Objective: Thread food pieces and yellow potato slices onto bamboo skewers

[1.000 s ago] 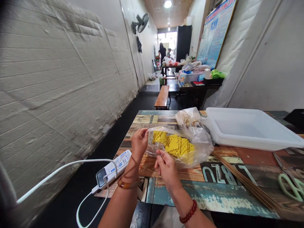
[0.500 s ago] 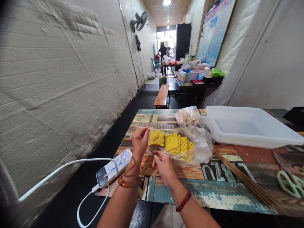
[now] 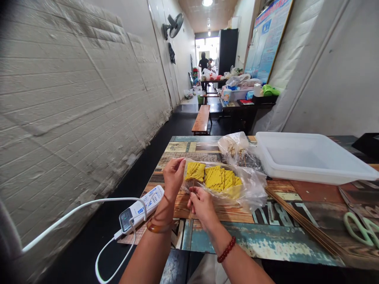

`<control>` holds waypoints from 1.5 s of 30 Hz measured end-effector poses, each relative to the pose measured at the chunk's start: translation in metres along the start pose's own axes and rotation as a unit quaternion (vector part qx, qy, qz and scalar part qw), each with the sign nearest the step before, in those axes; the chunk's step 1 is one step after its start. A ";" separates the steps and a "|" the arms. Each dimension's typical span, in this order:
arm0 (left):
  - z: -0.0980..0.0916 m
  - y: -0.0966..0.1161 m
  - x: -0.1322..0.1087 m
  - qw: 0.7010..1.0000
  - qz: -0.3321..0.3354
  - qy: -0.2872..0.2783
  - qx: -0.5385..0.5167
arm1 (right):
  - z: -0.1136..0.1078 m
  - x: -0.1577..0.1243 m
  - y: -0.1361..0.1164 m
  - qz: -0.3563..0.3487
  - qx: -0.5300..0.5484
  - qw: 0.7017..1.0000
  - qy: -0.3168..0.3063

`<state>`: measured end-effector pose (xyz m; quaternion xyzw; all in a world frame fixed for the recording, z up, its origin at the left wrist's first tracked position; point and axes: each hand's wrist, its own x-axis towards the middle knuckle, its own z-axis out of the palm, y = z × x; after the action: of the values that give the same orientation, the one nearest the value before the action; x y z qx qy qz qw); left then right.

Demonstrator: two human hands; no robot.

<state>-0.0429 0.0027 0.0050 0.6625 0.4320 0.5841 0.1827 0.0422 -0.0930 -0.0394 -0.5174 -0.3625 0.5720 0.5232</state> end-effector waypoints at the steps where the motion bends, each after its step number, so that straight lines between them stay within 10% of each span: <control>1: 0.000 0.000 0.000 1.000 -0.001 0.000 0.000 | 0.000 0.000 0.000 0.001 -0.001 1.000 -0.001; 29: 0.001 0.001 -0.003 1.000 -0.003 -0.008 -0.005 | 0.003 -0.019 -0.014 -0.056 0.034 0.998 0.007; 40: 0.003 -0.003 -0.004 0.997 0.005 -0.053 0.062 | -0.001 0.006 0.002 0.025 -0.012 1.000 -0.011; 45: 0.001 0.006 -0.005 0.983 0.085 -0.065 0.147 | -0.011 -0.009 0.005 0.002 -0.076 0.997 -0.026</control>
<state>-0.0393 -0.0041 0.0065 0.7528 0.4427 0.4834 0.0606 0.0508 -0.1043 -0.0440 -0.5412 -0.4172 0.5569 0.4722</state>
